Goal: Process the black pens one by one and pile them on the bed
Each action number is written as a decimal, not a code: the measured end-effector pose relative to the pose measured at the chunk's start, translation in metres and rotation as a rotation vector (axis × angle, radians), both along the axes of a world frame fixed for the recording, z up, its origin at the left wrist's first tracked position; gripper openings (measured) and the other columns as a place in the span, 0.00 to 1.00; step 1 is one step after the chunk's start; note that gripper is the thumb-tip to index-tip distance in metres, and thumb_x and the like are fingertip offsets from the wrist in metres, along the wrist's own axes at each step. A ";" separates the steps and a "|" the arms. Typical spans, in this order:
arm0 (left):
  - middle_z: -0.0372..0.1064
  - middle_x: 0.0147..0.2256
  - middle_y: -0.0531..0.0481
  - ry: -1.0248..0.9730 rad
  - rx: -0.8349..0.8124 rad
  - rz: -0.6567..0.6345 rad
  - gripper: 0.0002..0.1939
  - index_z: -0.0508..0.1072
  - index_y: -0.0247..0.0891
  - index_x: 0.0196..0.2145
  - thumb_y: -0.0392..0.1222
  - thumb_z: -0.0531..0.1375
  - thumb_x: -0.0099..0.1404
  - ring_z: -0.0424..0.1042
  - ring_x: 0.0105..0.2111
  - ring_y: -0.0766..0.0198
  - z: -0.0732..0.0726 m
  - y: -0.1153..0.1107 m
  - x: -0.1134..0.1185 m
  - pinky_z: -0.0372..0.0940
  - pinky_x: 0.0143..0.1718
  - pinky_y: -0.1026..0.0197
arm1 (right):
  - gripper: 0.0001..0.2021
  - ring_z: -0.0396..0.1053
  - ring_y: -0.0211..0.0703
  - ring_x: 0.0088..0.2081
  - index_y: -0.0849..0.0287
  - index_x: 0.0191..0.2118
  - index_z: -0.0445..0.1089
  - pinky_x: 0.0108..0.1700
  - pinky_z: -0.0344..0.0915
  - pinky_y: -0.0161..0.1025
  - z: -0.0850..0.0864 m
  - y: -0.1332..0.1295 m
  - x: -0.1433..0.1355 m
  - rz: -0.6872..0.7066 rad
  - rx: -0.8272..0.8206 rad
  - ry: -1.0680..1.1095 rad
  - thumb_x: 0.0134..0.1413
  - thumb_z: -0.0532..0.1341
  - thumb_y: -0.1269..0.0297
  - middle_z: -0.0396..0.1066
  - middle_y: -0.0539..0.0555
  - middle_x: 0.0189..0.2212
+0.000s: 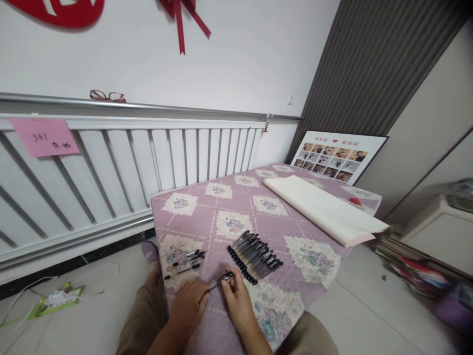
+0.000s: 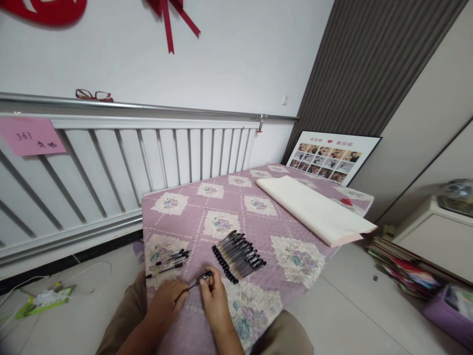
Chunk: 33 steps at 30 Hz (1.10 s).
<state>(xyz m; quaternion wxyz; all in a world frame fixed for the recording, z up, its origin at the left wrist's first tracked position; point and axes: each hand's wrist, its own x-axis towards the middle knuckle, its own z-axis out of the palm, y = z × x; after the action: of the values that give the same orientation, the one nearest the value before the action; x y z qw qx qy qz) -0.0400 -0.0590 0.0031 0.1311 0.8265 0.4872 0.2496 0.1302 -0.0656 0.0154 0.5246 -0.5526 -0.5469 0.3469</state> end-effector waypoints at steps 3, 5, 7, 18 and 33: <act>0.73 0.36 0.50 -0.011 0.006 0.000 0.09 0.73 0.41 0.38 0.37 0.53 0.66 0.70 0.39 0.58 -0.001 0.000 0.000 0.61 0.44 0.53 | 0.15 0.62 0.41 0.28 0.57 0.47 0.64 0.33 0.61 0.35 0.003 -0.001 0.000 0.012 -0.004 -0.023 0.55 0.56 0.59 0.61 0.45 0.24; 0.73 0.36 0.50 -0.016 0.002 -0.008 0.09 0.73 0.41 0.37 0.37 0.53 0.66 0.70 0.38 0.58 0.001 0.000 0.000 0.61 0.43 0.53 | 0.15 0.62 0.41 0.28 0.56 0.48 0.64 0.33 0.62 0.35 0.003 -0.002 0.000 0.006 -0.002 -0.026 0.55 0.56 0.59 0.62 0.46 0.25; 0.73 0.36 0.50 -0.019 0.005 -0.014 0.09 0.73 0.41 0.37 0.38 0.52 0.66 0.70 0.38 0.58 0.003 -0.001 0.001 0.62 0.43 0.53 | 0.16 0.63 0.41 0.29 0.56 0.48 0.65 0.34 0.62 0.35 0.002 -0.002 0.000 -0.007 0.005 -0.007 0.55 0.56 0.58 0.63 0.46 0.26; 0.74 0.40 0.46 -0.178 0.002 0.029 0.13 0.73 0.41 0.41 0.43 0.51 0.68 0.71 0.42 0.57 0.001 -0.002 -0.004 0.63 0.45 0.54 | 0.23 0.61 0.39 0.23 0.58 0.49 0.64 0.27 0.60 0.35 -0.001 0.006 0.053 -0.225 -0.016 0.158 0.49 0.59 0.50 0.60 0.44 0.20; 0.73 0.38 0.47 -0.197 -0.055 0.040 0.13 0.74 0.41 0.40 0.43 0.50 0.68 0.71 0.40 0.57 0.003 -0.001 -0.003 0.63 0.45 0.54 | 0.23 0.71 0.42 0.24 0.63 0.52 0.62 0.28 0.65 0.36 0.024 0.054 0.164 -0.395 -0.290 -0.205 0.50 0.55 0.58 0.72 0.52 0.25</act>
<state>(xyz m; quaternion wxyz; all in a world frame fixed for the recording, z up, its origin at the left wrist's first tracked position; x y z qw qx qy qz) -0.0433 -0.0598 0.0064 0.1959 0.7841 0.4951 0.3190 0.2942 -0.0120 0.0392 0.4393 -0.7503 -0.4232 0.2551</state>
